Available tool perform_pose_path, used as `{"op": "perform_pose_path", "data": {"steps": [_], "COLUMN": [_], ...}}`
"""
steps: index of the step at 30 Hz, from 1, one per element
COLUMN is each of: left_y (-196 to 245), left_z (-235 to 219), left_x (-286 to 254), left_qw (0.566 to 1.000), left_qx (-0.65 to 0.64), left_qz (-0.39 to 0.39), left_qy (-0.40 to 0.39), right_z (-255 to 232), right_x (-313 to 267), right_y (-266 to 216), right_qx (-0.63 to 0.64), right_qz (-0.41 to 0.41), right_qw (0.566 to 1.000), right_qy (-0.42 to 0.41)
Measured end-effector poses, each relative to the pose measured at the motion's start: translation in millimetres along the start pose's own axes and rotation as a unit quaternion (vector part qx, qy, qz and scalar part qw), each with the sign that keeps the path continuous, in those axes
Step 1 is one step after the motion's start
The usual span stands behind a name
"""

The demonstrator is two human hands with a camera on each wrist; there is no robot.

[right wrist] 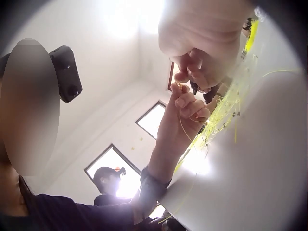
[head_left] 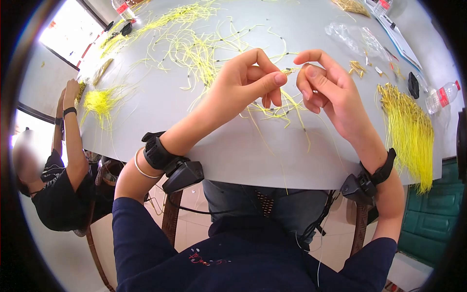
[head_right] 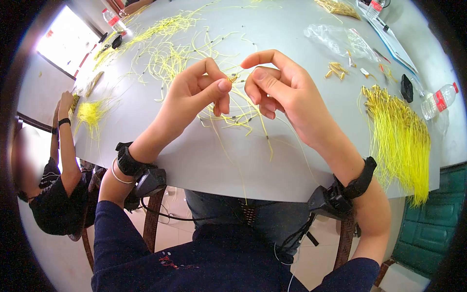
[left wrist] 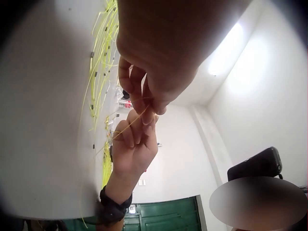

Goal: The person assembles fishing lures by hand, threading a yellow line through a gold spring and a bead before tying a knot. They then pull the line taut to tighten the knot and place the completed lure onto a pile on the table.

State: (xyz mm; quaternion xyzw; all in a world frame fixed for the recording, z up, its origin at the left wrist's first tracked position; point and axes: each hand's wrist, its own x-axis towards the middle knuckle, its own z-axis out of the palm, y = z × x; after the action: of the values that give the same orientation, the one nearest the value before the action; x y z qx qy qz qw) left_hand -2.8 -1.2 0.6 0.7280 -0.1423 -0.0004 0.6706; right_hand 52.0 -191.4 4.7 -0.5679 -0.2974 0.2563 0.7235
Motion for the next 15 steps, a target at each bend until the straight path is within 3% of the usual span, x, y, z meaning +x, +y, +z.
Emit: {"op": "perform_pose_path", "data": {"steps": [15], "left_y": [-9.6], "left_z": [1.9], "left_x": [1.1], "left_qw": [0.999], "left_qx": [-0.005], "left_qz": [-0.018], "left_qy": [-0.029], "right_z": [3.4], "right_x": [-0.2], "right_y": [5.9], "right_qx": [-0.085], "right_qz": [-0.009], "right_qw": [0.996], "right_qy": [-0.02]}}
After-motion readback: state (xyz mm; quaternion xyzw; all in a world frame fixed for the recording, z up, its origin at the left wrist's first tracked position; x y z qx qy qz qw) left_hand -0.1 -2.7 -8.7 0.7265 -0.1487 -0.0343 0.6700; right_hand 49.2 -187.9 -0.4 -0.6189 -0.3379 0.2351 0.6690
